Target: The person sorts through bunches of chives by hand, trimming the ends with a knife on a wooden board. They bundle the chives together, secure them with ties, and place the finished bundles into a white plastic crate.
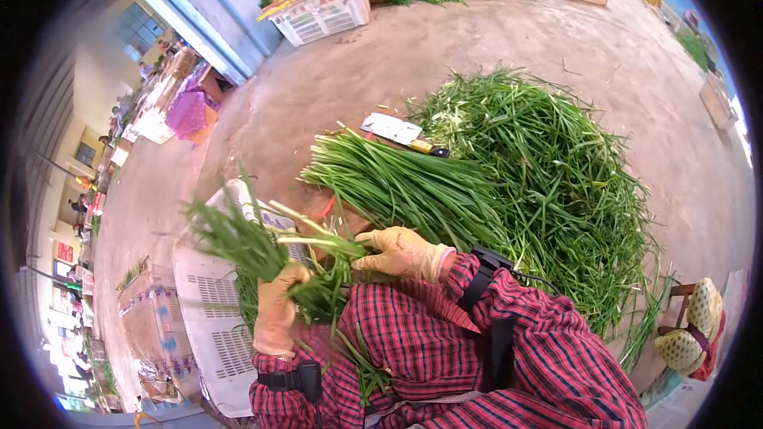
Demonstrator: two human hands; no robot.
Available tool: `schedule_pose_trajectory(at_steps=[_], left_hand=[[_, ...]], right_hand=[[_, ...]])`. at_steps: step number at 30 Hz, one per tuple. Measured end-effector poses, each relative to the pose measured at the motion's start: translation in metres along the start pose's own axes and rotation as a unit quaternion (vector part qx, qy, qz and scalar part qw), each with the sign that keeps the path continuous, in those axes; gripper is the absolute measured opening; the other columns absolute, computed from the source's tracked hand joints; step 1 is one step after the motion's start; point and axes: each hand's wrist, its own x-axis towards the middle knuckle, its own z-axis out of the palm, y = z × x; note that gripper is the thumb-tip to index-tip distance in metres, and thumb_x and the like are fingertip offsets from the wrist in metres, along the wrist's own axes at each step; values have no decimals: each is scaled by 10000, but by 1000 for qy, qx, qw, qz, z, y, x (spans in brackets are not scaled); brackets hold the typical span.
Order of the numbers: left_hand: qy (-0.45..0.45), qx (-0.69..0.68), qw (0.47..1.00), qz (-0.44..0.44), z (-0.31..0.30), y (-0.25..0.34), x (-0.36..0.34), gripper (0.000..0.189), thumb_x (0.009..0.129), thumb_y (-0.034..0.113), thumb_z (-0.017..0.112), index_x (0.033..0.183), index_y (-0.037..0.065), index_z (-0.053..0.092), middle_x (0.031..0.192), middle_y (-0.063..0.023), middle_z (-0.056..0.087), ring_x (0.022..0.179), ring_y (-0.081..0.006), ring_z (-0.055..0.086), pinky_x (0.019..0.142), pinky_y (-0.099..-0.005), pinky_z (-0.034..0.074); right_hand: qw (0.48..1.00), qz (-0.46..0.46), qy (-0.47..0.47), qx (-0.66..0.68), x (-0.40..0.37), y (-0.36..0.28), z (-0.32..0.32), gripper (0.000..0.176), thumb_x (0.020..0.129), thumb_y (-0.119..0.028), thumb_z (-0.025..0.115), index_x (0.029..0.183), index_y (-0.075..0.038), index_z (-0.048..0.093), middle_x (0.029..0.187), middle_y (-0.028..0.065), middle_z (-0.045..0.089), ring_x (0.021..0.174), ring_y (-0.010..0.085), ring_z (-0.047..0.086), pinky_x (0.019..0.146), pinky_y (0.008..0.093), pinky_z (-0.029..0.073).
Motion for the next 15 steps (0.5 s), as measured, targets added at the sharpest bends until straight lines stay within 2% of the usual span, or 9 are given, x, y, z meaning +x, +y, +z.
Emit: schedule_pose_trajectory(at_steps=[3,6,8,9,10,11,13,14,15], left_hand=[[-47,-17,998,34,16,0,-8,514,789,36,747,1262,4,547,979,-48,646,798,-130,628,683,-252,509],[-55,14,997,-55,19,-9,-4,345,852,95,702,1176,26,604,1045,-36,656,889,-124,637,685,-237,507],[47,58,997,12,17,-12,-7,304,880,172,676,1150,43,625,1014,-52,659,806,-124,641,637,-239,501],[105,17,994,8,-8,-25,1,334,876,203,682,1160,40,617,844,4,602,724,-108,586,637,-228,488],[138,-31,990,3,7,-8,-9,347,893,216,657,1193,49,609,854,5,589,764,-92,586,637,-237,488],[178,-6,983,47,21,-1,-16,385,920,257,618,1248,60,582,834,26,535,749,-65,537,644,-214,465],[171,16,977,125,-26,-10,-16,413,957,212,560,1318,19,513,854,14,481,770,-76,493,679,-221,469],[166,20,979,119,-30,-15,-18,413,957,212,560,1318,19,513,854,14,481,770,-76,493,679,-221,469],[189,86,965,158,-31,-17,-18,414,964,226,551,1329,35,505,826,27,435,759,-72,468,695,-210,458]], right_hand=[[991,-61,-50,-112,9,-23,10,407,831,-378,665,1133,-107,634,936,188,662,902,355,639,795,406,494],[989,-148,-7,-10,7,-5,30,370,838,-341,654,1129,-113,632,969,192,659,925,347,631,829,401,484],[993,-108,8,36,-13,25,27,383,861,-318,639,1161,-81,611,1027,166,669,950,320,636,847,390,477],[990,-95,72,76,-29,49,28,408,872,-317,633,1188,-62,594,1054,151,669,972,304,632,864,386,473],[981,-90,130,113,-42,70,23,433,883,-316,627,1215,-43,577,1081,135,669,994,288,628,881,382,470],[975,74,68,199,-72,90,9,472,931,-338,603,1282,-30,541,1195,119,622,1117,236,574,950,354,457],[870,331,-8,364,-129,155,5,622,961,-505,485,1354,-22,474,1329,169,516,1219,244,499,1007,374,423],[734,331,18,593,-160,246,48,778,929,-589,472,1444,-20,339,1443,184,405,1314,250,408,1068,397,363],[607,414,54,676,-191,234,36,863,914,-599,492,1486,-13,218,1512,194,288,1362,258,341,1103,428,313]])
